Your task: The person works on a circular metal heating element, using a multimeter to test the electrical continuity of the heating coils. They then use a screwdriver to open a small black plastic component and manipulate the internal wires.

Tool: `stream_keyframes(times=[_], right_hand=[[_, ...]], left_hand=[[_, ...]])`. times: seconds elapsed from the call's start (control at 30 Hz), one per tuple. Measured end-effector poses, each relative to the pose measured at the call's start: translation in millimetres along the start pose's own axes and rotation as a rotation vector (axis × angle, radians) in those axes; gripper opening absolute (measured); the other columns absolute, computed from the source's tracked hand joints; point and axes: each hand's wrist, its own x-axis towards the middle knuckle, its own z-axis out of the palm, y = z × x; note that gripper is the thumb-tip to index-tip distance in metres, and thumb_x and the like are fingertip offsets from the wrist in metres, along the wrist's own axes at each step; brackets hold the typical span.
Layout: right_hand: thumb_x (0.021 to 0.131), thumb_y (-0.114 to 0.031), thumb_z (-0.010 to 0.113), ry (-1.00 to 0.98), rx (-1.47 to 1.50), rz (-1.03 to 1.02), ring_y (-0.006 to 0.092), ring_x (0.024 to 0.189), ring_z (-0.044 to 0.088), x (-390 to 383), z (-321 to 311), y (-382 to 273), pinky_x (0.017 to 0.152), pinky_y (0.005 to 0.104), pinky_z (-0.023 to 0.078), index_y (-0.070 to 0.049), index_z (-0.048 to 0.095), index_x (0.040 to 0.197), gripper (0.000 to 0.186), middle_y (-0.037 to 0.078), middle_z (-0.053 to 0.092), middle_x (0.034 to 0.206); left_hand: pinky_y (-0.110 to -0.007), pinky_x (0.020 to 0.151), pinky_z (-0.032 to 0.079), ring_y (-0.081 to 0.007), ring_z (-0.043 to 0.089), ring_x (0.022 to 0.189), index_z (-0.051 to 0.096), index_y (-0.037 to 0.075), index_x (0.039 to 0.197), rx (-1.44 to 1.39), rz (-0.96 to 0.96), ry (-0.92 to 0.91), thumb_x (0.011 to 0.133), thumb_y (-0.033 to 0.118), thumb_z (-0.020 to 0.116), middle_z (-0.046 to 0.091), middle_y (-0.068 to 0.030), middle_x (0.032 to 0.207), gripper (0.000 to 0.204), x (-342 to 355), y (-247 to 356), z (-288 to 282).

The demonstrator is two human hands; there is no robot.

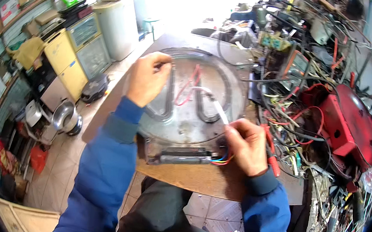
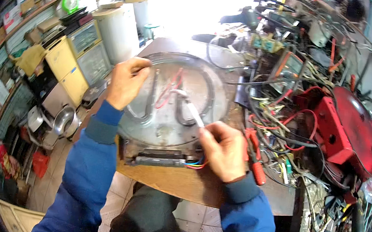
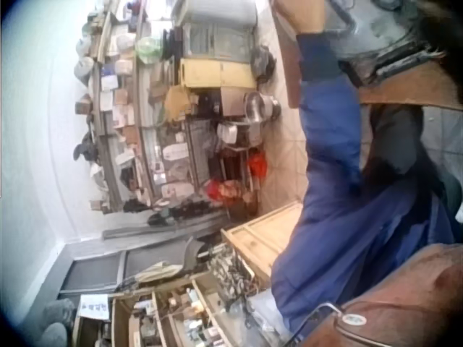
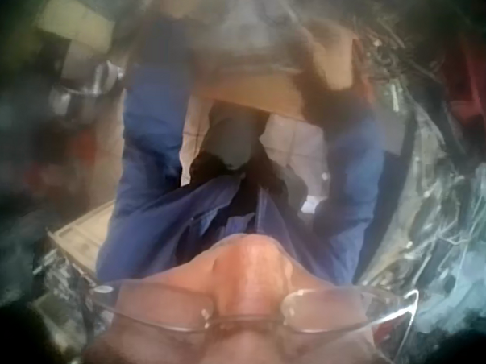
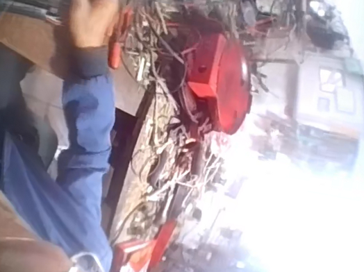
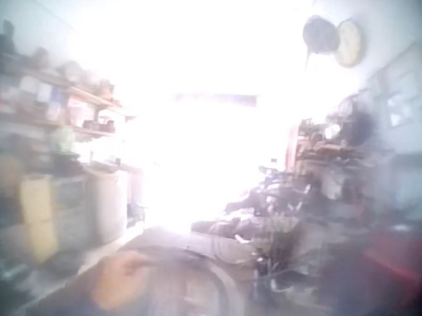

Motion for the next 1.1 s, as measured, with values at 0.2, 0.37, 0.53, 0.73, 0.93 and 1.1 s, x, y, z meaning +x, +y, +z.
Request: stream_keyframes(times=[0.2,0.37,0.53,0.73,0.93,1.1], right_hand=[[0.095,-0.014,0.073,-0.078,-0.324,-0.313,0.0395,0.081,0.07,-0.8,8.9,-9.9,0.072,0.044,0.054,0.002,0.072,0.094,0.015,0.02,0.07,0.087],[0.097,-0.023,0.072,0.152,-0.481,-0.22,0.0412,0.078,0.067,-3.9,10.8,-13.9,0.07,0.0485,0.053,-0.001,0.071,0.094,0.022,0.02,0.066,0.087],[0.092,-0.025,0.078,0.19,-0.698,-0.235,0.0407,0.077,0.066,-17.6,15.1,-5.7,0.067,0.0492,0.053,-0.002,0.071,0.107,0.028,0.02,0.063,0.088],[0.092,-0.027,0.077,0.042,-0.576,-0.345,0.0399,0.077,0.067,-22.3,9.5,-4.5,0.067,0.0482,0.054,-0.001,0.07,0.104,0.029,0.02,0.064,0.086],[0.089,-0.008,0.071,0.145,-0.825,-0.223,0.0419,0.082,0.067,4.8,-16.5,-2.0,0.072,0.05,0.055,-0.001,0.07,0.094,0.009,0.021,0.067,0.086],[0.084,-0.01,0.07,0.023,-1.123,-0.264,0.0437,0.084,0.068,55.8,-40.6,6.5,0.075,0.0537,0.055,-0.001,0.068,0.082,0.01,0.023,0.067,0.084]], left_hand=[[-0.031,0.09,0.057,-0.0164,0.073,0.097,0.075,-0.003,0.109,0.027,-0.032,-0.056,0.094,0.001,0.068,0.078,-0.0104,0.103,0.017,-0.7,-6.7,-4.7],[-0.03,0.08,0.056,-0.0157,0.072,0.086,0.078,-0.001,0.105,0.05,-0.019,-0.034,0.091,0.004,0.069,0.078,-0.0119,0.099,0.017,-0.9,-3.2,-6.3],[-0.029,0.077,0.056,-0.0139,0.071,0.081,0.077,-0.003,0.104,0.133,-0.088,-0.048,0.093,0.005,0.07,0.078,-0.0104,0.092,0.015,1.5,-10.7,-18.9],[-0.028,0.073,0.054,-0.012,0.069,0.079,0.075,-0.004,0.104,0.134,-0.139,-0.064,0.095,0.005,0.069,0.077,-0.0069,0.09,0.015,4.6,-18.8,-28.6],[-0.03,0.073,0.055,-0.0136,0.069,0.077,0.076,-0.003,0.101,0.169,-0.161,-0.053,0.092,0.009,0.072,0.077,-0.0098,0.087,0.016,1.4,-23.1,-27.6],[-0.034,0.08,0.056,-0.0217,0.074,0.084,0.077,-0.002,0.102,0.152,-0.136,-0.036,0.091,0.01,0.072,0.078,-0.015,0.092,0.018,2.1,-11.7,-27.8]])
